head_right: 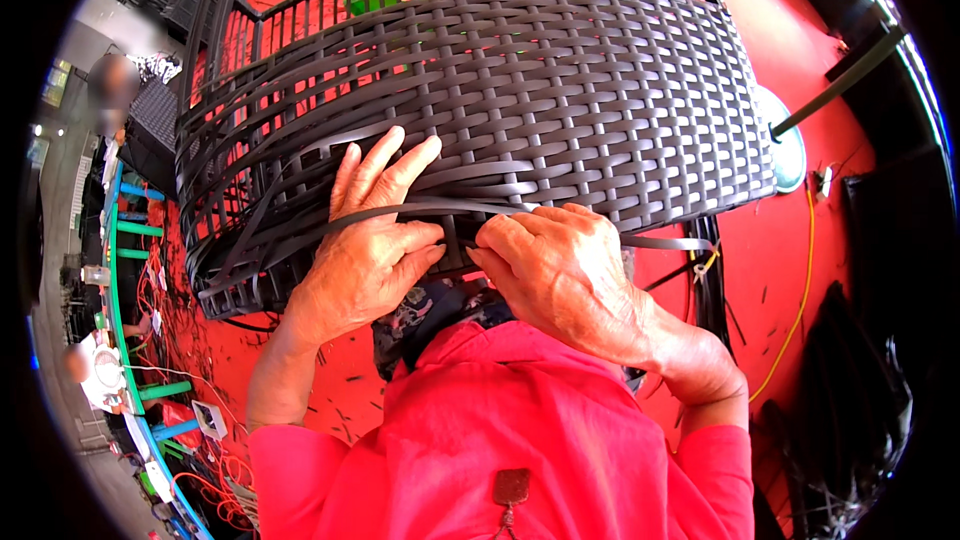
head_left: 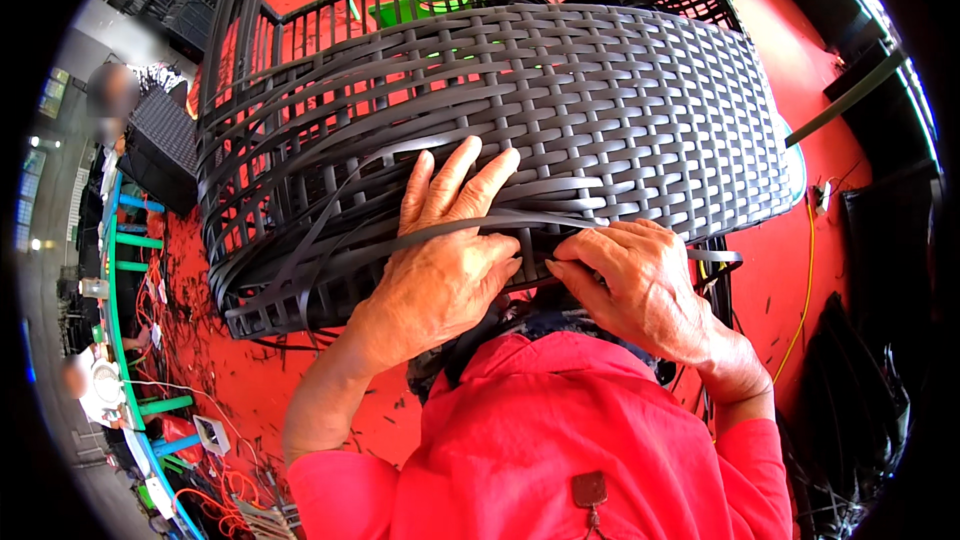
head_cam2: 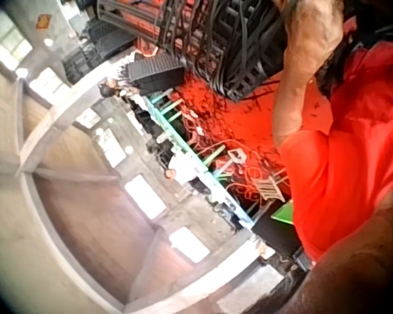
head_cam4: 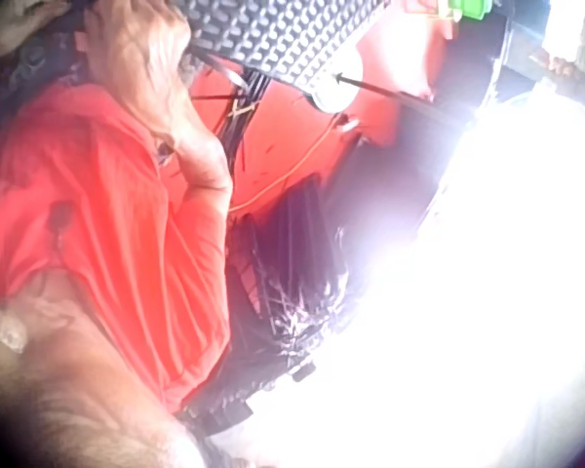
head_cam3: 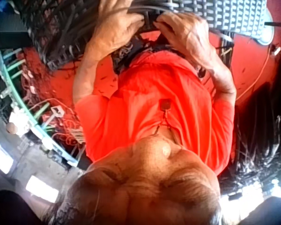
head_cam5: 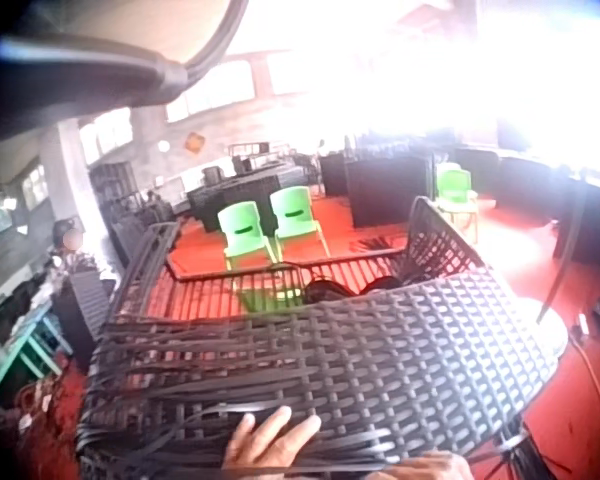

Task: The person weaves black plastic strips onto the frame of a chair, threading the strips through the existing weave and using a pair of shears to trim excess material.

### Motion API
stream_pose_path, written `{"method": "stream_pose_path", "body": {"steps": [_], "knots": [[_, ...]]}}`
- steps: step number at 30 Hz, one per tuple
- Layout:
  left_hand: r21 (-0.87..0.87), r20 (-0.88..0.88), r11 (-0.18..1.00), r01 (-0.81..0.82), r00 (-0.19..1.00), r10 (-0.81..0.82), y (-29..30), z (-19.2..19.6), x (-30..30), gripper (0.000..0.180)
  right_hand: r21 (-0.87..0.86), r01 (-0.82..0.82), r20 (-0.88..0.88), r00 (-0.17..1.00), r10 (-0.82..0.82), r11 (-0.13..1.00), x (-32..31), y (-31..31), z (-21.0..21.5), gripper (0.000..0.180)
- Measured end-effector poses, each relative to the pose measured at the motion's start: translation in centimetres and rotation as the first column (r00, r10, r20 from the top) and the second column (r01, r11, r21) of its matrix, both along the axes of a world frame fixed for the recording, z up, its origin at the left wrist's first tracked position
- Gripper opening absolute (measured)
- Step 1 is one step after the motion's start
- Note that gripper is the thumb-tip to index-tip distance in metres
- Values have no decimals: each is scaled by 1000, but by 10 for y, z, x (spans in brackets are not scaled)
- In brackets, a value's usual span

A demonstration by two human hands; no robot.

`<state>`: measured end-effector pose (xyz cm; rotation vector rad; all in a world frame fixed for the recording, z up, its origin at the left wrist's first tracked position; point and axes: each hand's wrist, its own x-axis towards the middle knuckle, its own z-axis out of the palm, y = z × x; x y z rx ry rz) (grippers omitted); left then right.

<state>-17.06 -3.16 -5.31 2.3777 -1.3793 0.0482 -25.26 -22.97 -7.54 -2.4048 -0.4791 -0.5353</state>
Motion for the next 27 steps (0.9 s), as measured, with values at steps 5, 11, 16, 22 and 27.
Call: {"method": "stream_pose_path", "body": {"steps": [5,11,16,22,27], "knots": [[-210,-55,977,-47,998,36,7,-2,3,6,31,-7,-2,1000,7,999,-2,6,14,22],[-311,-175,948,-74,984,20,42,18,-8,7,11,-158,-55,986,158,987,-2,17,22,31],[-337,-224,939,-63,975,-15,52,18,-11,7,184,-301,-182,925,333,936,21,25,15,18],[-136,114,979,-154,979,170,57,9,-23,26,270,-254,-281,902,328,929,22,15,19,10],[69,271,966,-249,937,222,52,4,-24,37,63,-253,-252,932,261,965,24,20,28,12]]}}
